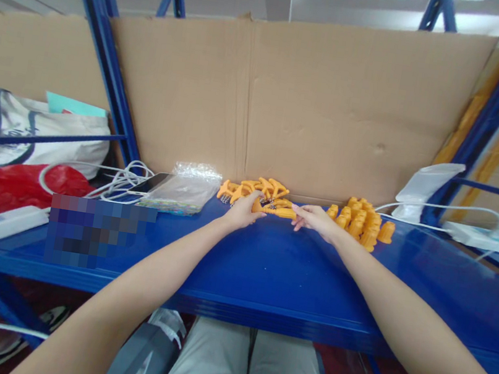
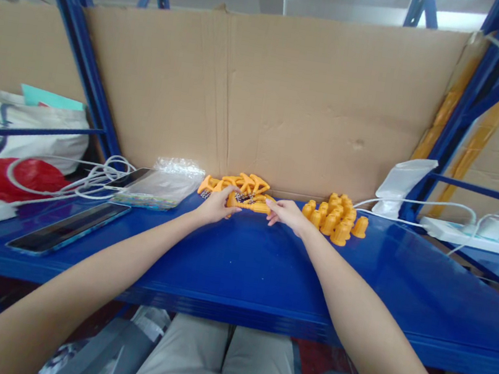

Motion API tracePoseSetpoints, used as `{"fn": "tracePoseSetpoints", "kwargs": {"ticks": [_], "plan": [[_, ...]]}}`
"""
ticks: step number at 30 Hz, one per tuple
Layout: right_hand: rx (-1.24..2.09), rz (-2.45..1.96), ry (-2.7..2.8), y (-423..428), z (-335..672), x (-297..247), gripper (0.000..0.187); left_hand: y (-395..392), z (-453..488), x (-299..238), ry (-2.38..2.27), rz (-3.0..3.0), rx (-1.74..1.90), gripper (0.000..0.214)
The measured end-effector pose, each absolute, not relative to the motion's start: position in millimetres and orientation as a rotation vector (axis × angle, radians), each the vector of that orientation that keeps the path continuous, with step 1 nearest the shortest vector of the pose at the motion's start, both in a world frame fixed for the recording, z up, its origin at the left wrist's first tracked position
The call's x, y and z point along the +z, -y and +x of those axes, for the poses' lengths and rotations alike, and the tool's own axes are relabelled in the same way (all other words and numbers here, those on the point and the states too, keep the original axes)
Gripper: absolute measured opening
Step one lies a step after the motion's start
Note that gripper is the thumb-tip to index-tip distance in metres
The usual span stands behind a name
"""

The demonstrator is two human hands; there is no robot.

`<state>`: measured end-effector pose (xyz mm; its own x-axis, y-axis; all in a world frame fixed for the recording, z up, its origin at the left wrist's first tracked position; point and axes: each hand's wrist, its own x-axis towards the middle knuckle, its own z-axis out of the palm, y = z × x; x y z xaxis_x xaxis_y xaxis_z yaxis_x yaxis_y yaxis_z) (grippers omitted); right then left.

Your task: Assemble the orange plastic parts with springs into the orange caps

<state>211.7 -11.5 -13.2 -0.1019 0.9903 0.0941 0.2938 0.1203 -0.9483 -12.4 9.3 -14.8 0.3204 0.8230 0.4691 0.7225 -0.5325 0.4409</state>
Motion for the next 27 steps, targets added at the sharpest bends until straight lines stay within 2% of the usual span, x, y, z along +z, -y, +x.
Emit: {"fn": "tracePoseSetpoints", "kwargs": {"ticks": [2,4,5,7,10,11,15,19,21,24,27], "plan": [[1.089,-1.269,1.554,11.3,213.1,-13.8,0.028,-7.3,-11.3,-14.1,-1.416,2.371,1.000,0.043],[1.159,-1.227,1.568,11.1,215.5,-14.1,0.013,-5.6,-9.9,-13.9,-1.392,2.290,0.984,0.042],[1.182,-1.213,1.574,11.1,216.7,-14.1,0.011,-4.7,-9.2,-13.8,-1.383,2.258,0.985,0.042],[1.189,-1.206,1.573,11.8,218.3,-13.5,0.021,-3.2,-7.9,-13.6,-1.376,2.219,1.004,0.043],[1.189,-1.213,1.581,14.6,217.8,-11.0,0.007,-1.5,-6.5,-13.3,-1.361,2.201,1.003,0.045],[1.191,-1.221,1.585,15.9,216.9,-9.8,0.007,-1.1,-6.1,-13.2,-1.356,2.198,0.997,0.046],[1.145,-1.312,1.578,20.6,212.1,-5.2,0.034,-1.6,-4.9,-14.1,-1.357,2.183,0.988,0.046],[1.128,-1.365,1.579,19.5,211.3,-5.0,0.046,-6.9,-6.1,-17.9,-1.356,2.191,1.005,0.045],[1.135,-1.342,1.583,17.0,213.9,-6.8,0.040,-10.6,-7.7,-20.3,-1.316,2.223,1.048,0.044],[1.181,-1.268,1.553,13.4,219.6,-10.1,0.018,-15.1,-9.7,-23.4,-1.231,2.281,1.121,0.042],[1.195,-1.215,1.505,12.4,222.9,-11.5,0.021,-16.9,-9.7,-24.8,-1.211,2.314,1.154,0.040]]}}
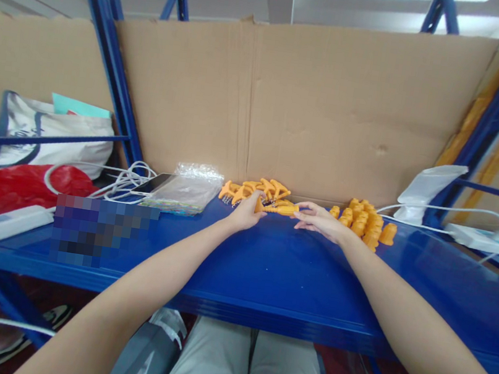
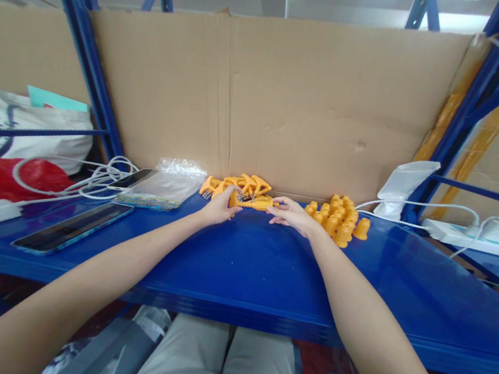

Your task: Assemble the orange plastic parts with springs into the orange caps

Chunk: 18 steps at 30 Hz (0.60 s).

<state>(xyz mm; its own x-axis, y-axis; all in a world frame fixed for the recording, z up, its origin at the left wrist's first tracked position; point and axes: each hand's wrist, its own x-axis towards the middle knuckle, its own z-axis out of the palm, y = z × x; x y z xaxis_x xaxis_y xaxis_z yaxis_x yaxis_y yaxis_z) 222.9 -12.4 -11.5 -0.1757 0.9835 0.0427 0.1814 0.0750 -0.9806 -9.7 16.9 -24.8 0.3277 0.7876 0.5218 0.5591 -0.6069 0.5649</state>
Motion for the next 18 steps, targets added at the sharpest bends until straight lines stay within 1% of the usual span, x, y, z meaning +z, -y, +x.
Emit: {"fn": "tracePoseSetpoints", "kwargs": {"ticks": [2,3,5,7,10,13,14,16,17,18], "plan": [[1.161,-1.230,1.509,13.7,222.0,-10.7,0.011,-16.6,-8.9,-24.6,-1.217,2.337,1.175,0.040],[1.143,-1.253,1.522,14.7,220.8,-9.9,0.009,-16.0,-8.5,-24.3,-1.221,2.350,1.187,0.040],[1.115,-1.299,1.550,16.9,217.6,-8.1,0.022,-14.6,-8.0,-23.4,-1.232,2.363,1.198,0.040],[1.098,-1.332,1.561,18.3,214.7,-6.8,0.030,-13.2,-7.9,-22.6,-1.241,2.351,1.178,0.039],[1.088,-1.344,1.562,17.4,214.1,-7.6,0.031,-12.3,-8.4,-22.0,-1.241,2.313,1.134,0.038],[1.112,-1.292,1.541,12.4,218.1,-11.7,0.020,-13.1,-9.1,-22.0,-1.241,2.290,1.131,0.039],[1.127,-1.256,1.529,10.3,219.9,-13.5,0.021,-13.6,-9.3,-22.1,-1.239,2.288,1.139,0.038],[1.150,-1.187,1.515,6.5,223.0,-16.4,0.032,-14.4,-9.7,-22.5,-1.224,2.292,1.156,0.038],[1.154,-1.167,1.517,5.2,224.0,-17.3,0.033,-14.7,-9.9,-22.7,-1.216,2.295,1.160,0.038],[1.151,-1.162,1.525,4.7,224.6,-17.7,0.031,-14.9,-10.0,-22.9,-1.212,2.299,1.159,0.038]]}}
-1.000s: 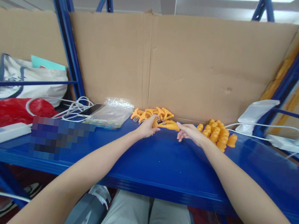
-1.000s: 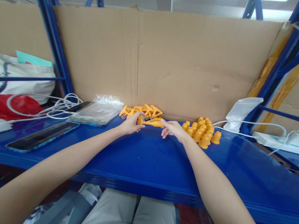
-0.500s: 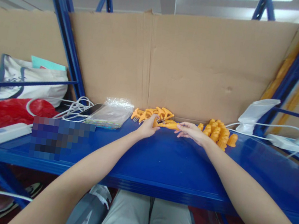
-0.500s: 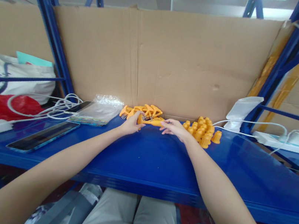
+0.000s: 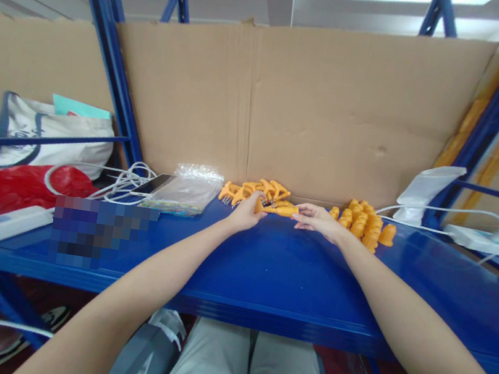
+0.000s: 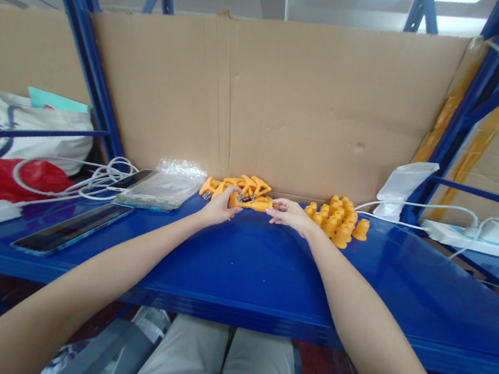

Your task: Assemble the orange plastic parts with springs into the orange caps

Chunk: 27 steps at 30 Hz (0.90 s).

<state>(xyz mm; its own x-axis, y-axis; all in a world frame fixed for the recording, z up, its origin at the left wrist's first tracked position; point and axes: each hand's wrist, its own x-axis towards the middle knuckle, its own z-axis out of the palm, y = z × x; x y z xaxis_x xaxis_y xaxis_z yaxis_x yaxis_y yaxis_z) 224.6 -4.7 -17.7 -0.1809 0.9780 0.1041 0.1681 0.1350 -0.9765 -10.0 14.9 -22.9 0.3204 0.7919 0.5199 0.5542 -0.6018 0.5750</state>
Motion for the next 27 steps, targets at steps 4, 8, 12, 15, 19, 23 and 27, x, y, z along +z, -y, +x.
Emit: {"fn": "tracePoseSetpoints", "kwargs": {"ticks": [4,8,12,15,19,23,27], "plan": [[1.113,-1.206,1.555,9.0,222.7,-14.3,0.015,-13.9,-9.8,-23.0,-1.224,2.311,1.126,0.040],[1.096,-1.254,1.562,15.7,217.7,-9.1,0.036,-11.5,-8.5,-21.8,-1.208,2.340,1.137,0.039],[1.083,-1.329,1.548,18.8,213.7,-6.3,0.045,-9.8,-7.8,-21.5,-1.210,2.345,1.133,0.040],[1.087,-1.348,1.537,19.6,211.8,-5.6,0.045,-9.9,-8.0,-22.2,-1.208,2.349,1.125,0.040],[1.082,-1.406,1.508,19.2,208.3,-5.4,0.050,-10.2,-8.5,-21.6,-1.190,2.387,1.139,0.040],[1.071,-1.480,1.498,19.2,203.3,-4.7,0.061,-8.8,-8.7,-19.2,-1.171,2.412,1.179,0.040],[1.076,-1.503,1.504,19.5,201.6,-4.6,0.063,-8.0,-8.9,-19.0,-1.166,2.422,1.166,0.040]]}}
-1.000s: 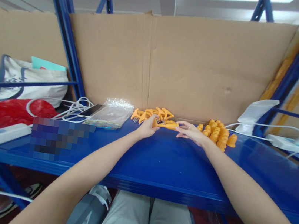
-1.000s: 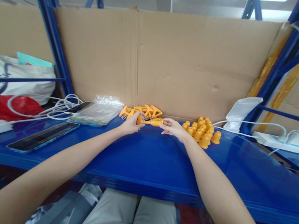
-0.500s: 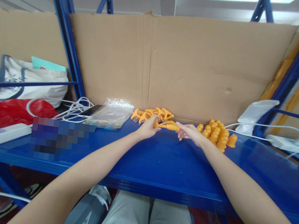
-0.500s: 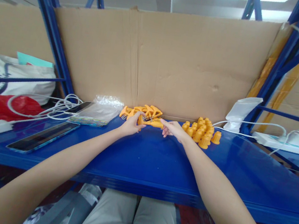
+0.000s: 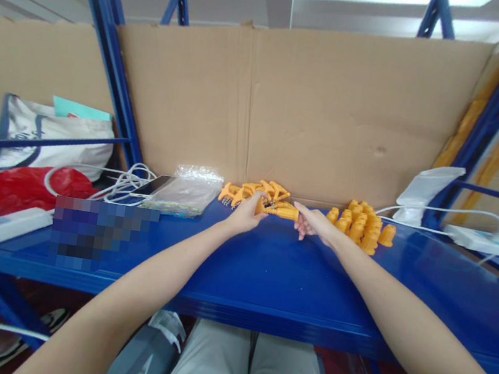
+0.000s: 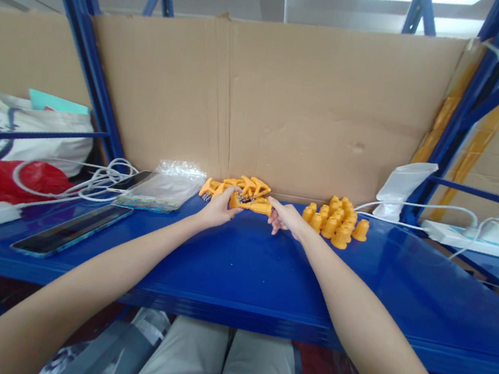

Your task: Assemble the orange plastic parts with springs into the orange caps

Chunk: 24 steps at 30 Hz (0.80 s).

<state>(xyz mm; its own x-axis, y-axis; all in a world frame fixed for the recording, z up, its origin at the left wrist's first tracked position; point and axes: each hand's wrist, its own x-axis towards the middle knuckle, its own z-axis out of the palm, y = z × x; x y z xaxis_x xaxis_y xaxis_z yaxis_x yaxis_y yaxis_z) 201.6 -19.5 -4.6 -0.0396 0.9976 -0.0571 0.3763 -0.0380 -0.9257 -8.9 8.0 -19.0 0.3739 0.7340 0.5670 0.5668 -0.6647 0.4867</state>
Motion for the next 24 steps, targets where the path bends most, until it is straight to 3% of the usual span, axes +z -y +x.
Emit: {"fn": "tracePoseSetpoints", "kwargs": {"ticks": [19,24], "plan": [[1.143,-1.525,1.549,16.9,206.1,-5.0,0.068,-12.6,-9.7,-21.6,-1.203,2.436,1.190,0.039],[1.184,-1.367,1.556,17.3,211.3,-6.8,0.043,-16.0,-12.0,-23.1,-1.220,2.430,1.214,0.038]]}}
